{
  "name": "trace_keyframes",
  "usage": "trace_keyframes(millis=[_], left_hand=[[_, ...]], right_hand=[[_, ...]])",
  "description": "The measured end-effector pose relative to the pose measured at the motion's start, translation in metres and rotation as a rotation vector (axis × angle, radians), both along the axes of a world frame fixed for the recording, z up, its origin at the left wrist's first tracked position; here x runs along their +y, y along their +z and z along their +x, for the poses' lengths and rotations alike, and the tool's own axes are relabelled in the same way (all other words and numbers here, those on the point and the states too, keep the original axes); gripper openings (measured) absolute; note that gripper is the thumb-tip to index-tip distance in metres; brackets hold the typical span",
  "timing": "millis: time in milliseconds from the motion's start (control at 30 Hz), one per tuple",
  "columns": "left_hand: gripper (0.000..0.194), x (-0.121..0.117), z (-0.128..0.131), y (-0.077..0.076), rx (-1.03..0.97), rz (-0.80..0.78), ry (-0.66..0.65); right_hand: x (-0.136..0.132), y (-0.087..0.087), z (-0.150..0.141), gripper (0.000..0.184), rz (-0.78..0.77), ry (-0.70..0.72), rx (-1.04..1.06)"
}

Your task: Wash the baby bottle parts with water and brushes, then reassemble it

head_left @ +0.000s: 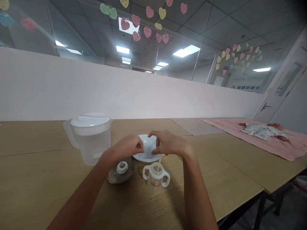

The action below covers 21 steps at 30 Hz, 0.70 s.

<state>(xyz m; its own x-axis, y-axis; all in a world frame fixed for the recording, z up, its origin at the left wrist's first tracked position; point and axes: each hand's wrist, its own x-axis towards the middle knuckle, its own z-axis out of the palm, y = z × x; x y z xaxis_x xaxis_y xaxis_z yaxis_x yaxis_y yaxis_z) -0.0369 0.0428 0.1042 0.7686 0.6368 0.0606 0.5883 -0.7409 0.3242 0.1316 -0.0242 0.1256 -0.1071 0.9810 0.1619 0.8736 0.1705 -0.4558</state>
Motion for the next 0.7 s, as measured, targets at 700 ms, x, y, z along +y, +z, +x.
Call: trace_keyframes(millis=[700], left_hand=[[0.015,-0.012,-0.020,0.028,-0.053,0.382,0.219]], right_hand=[[0.033,-0.017,-0.029,0.068,0.244,0.224,-0.007]])
